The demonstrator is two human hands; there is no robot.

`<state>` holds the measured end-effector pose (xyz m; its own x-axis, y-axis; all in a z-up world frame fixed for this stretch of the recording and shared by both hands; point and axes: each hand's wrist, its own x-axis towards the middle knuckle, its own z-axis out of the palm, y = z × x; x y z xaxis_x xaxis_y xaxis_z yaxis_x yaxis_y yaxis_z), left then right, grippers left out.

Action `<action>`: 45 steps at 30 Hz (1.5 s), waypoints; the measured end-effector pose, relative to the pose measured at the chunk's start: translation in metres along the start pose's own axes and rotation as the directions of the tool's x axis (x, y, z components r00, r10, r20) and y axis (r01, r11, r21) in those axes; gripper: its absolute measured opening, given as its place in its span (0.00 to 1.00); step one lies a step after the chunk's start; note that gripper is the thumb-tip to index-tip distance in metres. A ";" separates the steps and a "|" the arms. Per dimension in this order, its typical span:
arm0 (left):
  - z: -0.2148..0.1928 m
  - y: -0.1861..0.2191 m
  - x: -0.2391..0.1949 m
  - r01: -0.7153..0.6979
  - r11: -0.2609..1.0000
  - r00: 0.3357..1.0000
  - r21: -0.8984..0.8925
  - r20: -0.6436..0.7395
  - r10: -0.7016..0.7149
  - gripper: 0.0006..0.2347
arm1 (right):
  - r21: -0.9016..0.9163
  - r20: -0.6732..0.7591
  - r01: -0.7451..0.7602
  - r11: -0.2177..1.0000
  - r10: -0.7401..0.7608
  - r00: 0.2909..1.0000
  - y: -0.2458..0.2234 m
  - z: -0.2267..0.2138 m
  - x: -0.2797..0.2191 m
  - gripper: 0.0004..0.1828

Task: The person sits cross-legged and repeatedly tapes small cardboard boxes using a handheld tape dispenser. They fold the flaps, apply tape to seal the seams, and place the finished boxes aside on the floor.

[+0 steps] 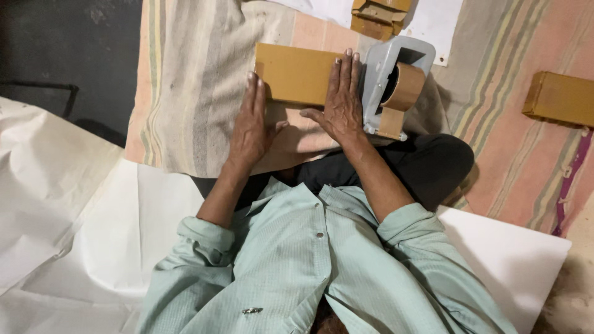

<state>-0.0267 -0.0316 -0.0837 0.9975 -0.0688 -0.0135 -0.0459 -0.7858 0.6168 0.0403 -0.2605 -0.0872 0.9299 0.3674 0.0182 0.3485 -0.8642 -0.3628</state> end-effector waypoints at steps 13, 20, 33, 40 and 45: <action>-0.047 -0.030 0.086 -0.162 0.983 0.978 -0.092 0.120 0.172 0.51 | -0.018 -0.055 0.017 1.000 -0.018 0.998 -0.006 -0.010 -0.001 0.69; -0.060 -0.018 0.105 0.023 0.993 0.963 -0.117 0.268 0.009 0.59 | -0.081 0.020 -0.020 0.997 0.021 1.000 -0.013 -0.035 0.000 0.56; -0.035 -0.059 0.115 0.351 0.926 0.901 0.138 0.221 -0.374 0.36 | 0.192 -0.080 -0.295 0.936 0.314 0.946 -0.008 -0.045 0.042 0.37; 0.014 -0.013 0.073 0.242 0.943 0.966 0.227 -0.143 -0.213 0.28 | -0.048 -0.422 -0.220 0.974 0.180 0.889 -0.006 0.014 0.044 0.29; 0.016 0.009 0.044 -0.106 0.916 0.987 0.388 -0.073 0.145 0.40 | -0.107 -0.280 -0.209 0.972 0.173 0.944 0.010 0.027 0.043 0.37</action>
<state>0.0163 -0.0521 -0.0915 0.9815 -0.1371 0.1336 -0.1683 -0.9505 0.2611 0.0811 -0.2439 -0.1156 0.9712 0.1016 0.2154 0.1566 -0.9538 -0.2564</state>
